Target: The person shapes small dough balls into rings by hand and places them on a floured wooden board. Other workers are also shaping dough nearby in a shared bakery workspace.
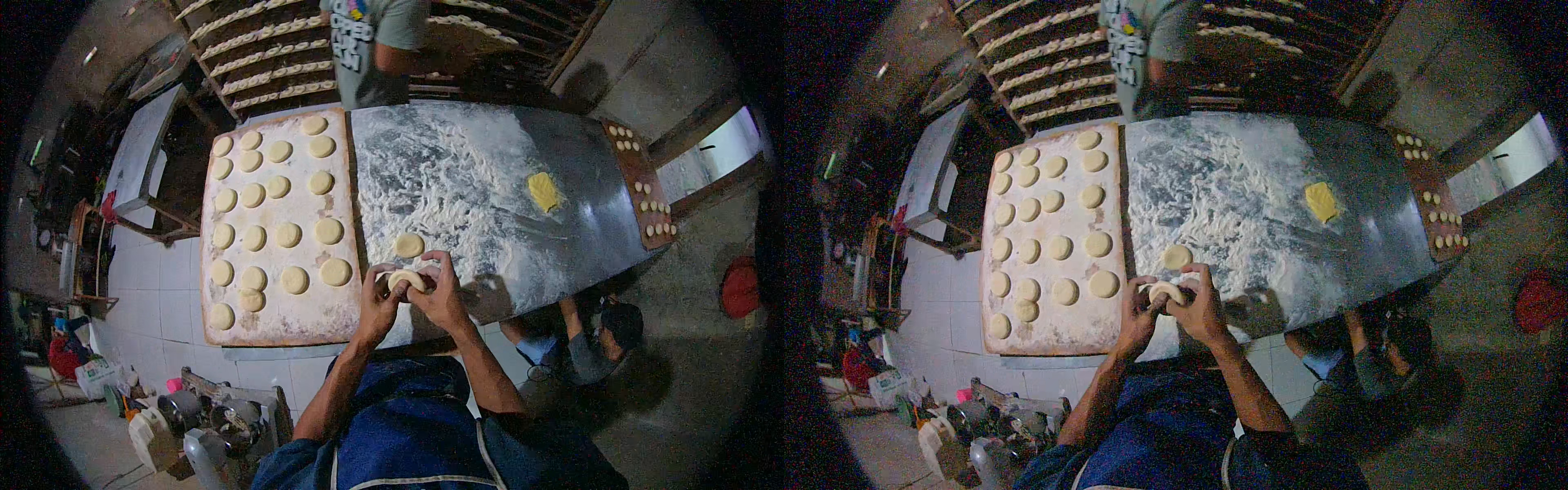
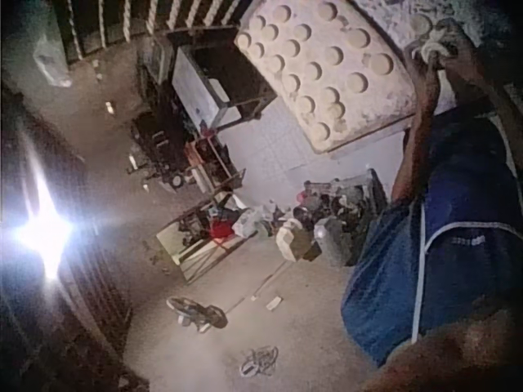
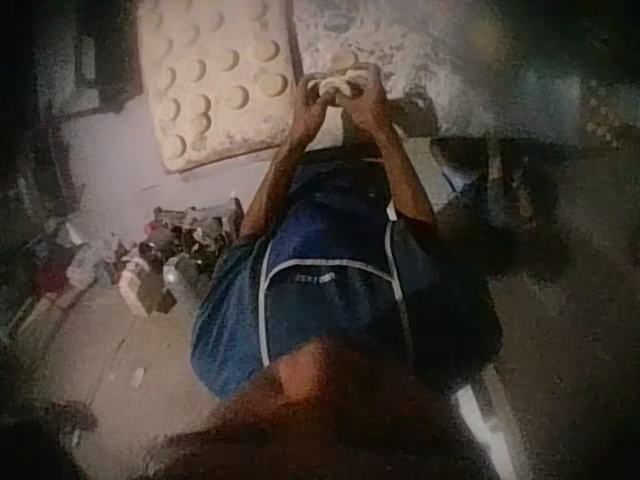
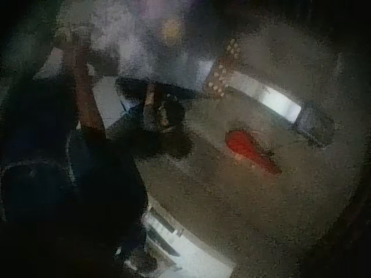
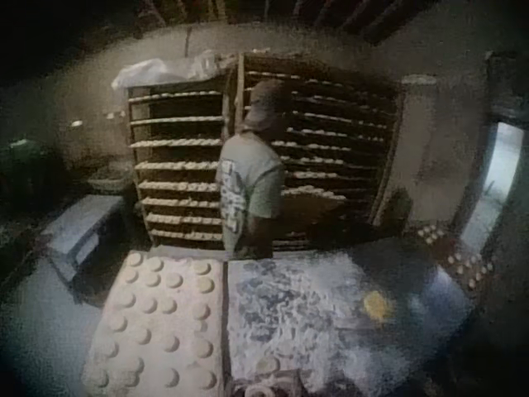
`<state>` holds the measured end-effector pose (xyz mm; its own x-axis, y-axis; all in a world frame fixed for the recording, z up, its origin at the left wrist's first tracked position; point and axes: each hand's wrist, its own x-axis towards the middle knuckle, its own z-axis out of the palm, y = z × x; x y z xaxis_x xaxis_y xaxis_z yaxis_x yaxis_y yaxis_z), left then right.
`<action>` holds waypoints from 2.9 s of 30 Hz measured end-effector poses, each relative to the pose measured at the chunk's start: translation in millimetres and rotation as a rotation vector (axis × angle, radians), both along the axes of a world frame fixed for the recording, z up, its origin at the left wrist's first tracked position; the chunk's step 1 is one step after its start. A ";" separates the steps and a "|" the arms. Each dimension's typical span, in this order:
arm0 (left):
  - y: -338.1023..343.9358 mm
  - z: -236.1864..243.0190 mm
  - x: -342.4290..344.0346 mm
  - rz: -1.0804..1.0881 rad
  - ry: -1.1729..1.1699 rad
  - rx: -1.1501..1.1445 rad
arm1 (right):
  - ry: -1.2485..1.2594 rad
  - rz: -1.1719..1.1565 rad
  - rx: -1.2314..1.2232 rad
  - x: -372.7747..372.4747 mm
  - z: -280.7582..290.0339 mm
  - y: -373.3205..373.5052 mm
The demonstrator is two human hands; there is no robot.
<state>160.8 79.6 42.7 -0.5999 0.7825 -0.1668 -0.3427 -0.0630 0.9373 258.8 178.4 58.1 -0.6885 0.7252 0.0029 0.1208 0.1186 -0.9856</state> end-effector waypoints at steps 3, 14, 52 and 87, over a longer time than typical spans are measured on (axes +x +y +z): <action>-13.0 -1.8 -6.9 0.035 -0.212 0.000 | 0.010 0.217 -0.258 -5.4 21.7 -13.9; -59.3 1.0 -42.2 -0.022 -0.344 0.409 | 0.014 0.057 -0.374 -29.6 -55.3 -45.8; -180.9 -3.8 -104.5 0.008 0.329 -0.192 | -0.429 0.138 0.100 -102.4 2.7 -199.2; -127.5 -32.0 -85.8 0.177 1.013 -0.381 | -0.382 0.349 1.051 -126.1 -38.5 -69.9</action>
<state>75.0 -47.9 10.7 -0.6941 0.6733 0.2547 0.5829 0.3181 0.7477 132.7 108.4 19.6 -0.9355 0.2611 0.2383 0.1882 0.9385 -0.2895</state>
